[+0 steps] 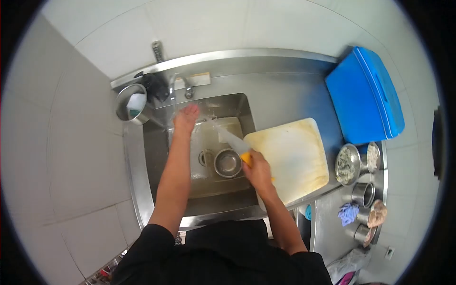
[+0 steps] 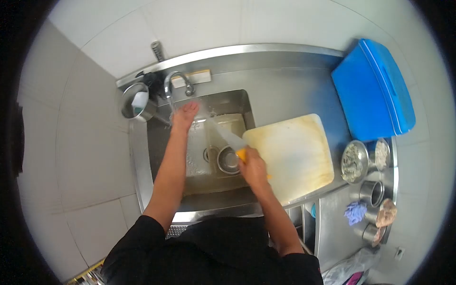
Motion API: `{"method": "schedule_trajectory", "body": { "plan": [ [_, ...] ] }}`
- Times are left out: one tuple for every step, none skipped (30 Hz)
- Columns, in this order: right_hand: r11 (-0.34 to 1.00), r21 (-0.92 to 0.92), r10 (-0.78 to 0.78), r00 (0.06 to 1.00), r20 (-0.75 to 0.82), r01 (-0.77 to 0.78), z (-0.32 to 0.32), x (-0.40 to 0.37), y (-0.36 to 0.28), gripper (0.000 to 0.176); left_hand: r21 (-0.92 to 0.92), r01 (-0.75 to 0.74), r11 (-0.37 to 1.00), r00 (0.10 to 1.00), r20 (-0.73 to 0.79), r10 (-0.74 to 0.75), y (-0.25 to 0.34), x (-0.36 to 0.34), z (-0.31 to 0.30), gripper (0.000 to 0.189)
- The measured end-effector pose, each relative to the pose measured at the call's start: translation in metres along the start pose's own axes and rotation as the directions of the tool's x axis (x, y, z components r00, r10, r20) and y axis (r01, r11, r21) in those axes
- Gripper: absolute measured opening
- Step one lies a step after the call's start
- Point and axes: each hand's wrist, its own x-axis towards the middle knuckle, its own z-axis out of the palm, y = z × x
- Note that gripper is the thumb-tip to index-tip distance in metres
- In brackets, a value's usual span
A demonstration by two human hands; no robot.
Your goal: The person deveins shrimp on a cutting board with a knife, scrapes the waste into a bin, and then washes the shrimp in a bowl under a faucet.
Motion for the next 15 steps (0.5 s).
{"method": "schedule_trajectory", "body": {
  "plan": [
    [0.998,-0.035,0.054,0.996,-0.077,-0.057,-0.012,-0.016,0.021,0.049,0.072,0.069,0.995,0.997,-0.034,-0.067,0.001,-0.007,0.010,0.070],
    [0.996,-0.048,0.077,0.993,-0.091,-0.082,-0.026,-0.030,0.043,0.049,0.079,0.098,0.992,0.995,-0.029,-0.096,0.003,-0.020,0.023,0.070],
    [0.992,-0.046,0.114,0.988,-0.107,-0.120,-0.039,-0.046,0.063,0.048,0.042,0.232,0.972,0.970,-0.080,-0.228,0.008,-0.038,0.040,0.074],
    [0.987,-0.041,0.149,0.981,-0.124,-0.155,-0.052,-0.058,0.082,0.048,0.002,0.356,0.934,0.927,-0.127,-0.353,0.012,-0.050,0.053,0.078],
    [0.993,-0.038,0.106,0.984,-0.143,-0.112,-0.065,-0.067,0.097,0.046,0.013,0.376,0.927,0.920,-0.127,-0.372,0.013,-0.055,0.061,0.078],
    [0.997,-0.034,0.061,0.985,-0.159,-0.068,-0.077,-0.075,0.112,0.045,0.018,0.391,0.920,0.913,-0.128,-0.386,0.014,-0.060,0.067,0.082],
    [0.985,-0.143,0.060,0.962,-0.266,-0.100,-0.090,-0.082,0.128,0.043,0.023,0.404,0.915,0.908,-0.132,-0.398,0.015,-0.062,0.069,0.085],
    [0.959,-0.247,0.041,0.929,-0.367,-0.140,-0.103,-0.087,0.145,0.042,0.032,0.415,0.909,0.903,-0.136,-0.407,0.017,-0.063,0.072,0.085],
    [0.921,-0.090,0.298,0.836,-0.461,-0.378,-0.114,-0.096,0.174,0.046,0.052,0.424,0.904,0.901,-0.129,-0.415,0.018,-0.064,0.073,0.085],
    [0.814,0.085,0.533,0.678,-0.506,-0.575,-0.127,-0.106,0.203,0.050,0.071,0.431,0.900,0.899,-0.120,-0.421,0.020,-0.064,0.073,0.086],
    [0.616,0.427,0.782,0.447,-0.435,-0.662,-0.148,-0.111,0.225,0.055,0.076,0.436,0.897,0.897,-0.119,-0.425,0.020,-0.064,0.073,0.086],
    [0.324,0.704,0.946,0.204,-0.252,-0.633,-0.165,-0.113,0.243,0.059,0.083,0.419,0.904,0.904,-0.131,-0.407,0.020,-0.065,0.072,0.087],
    [0.233,0.827,0.972,0.127,-0.196,-0.512,-0.179,-0.113,0.253,0.061,0.092,0.404,0.910,0.910,-0.141,-0.389,0.022,-0.065,0.071,0.088],
    [0.140,0.920,0.990,0.058,-0.128,-0.365,-0.189,-0.112,0.261,0.063,0.121,0.401,0.908,0.913,-0.129,-0.386,0.027,-0.062,0.063,0.086],
    [0.144,0.949,0.987,0.108,-0.118,-0.279,-0.193,-0.109,0.270,0.062,0.153,0.406,0.901,0.913,-0.112,-0.393,0.031,-0.059,0.058,0.084]
  ]
}}
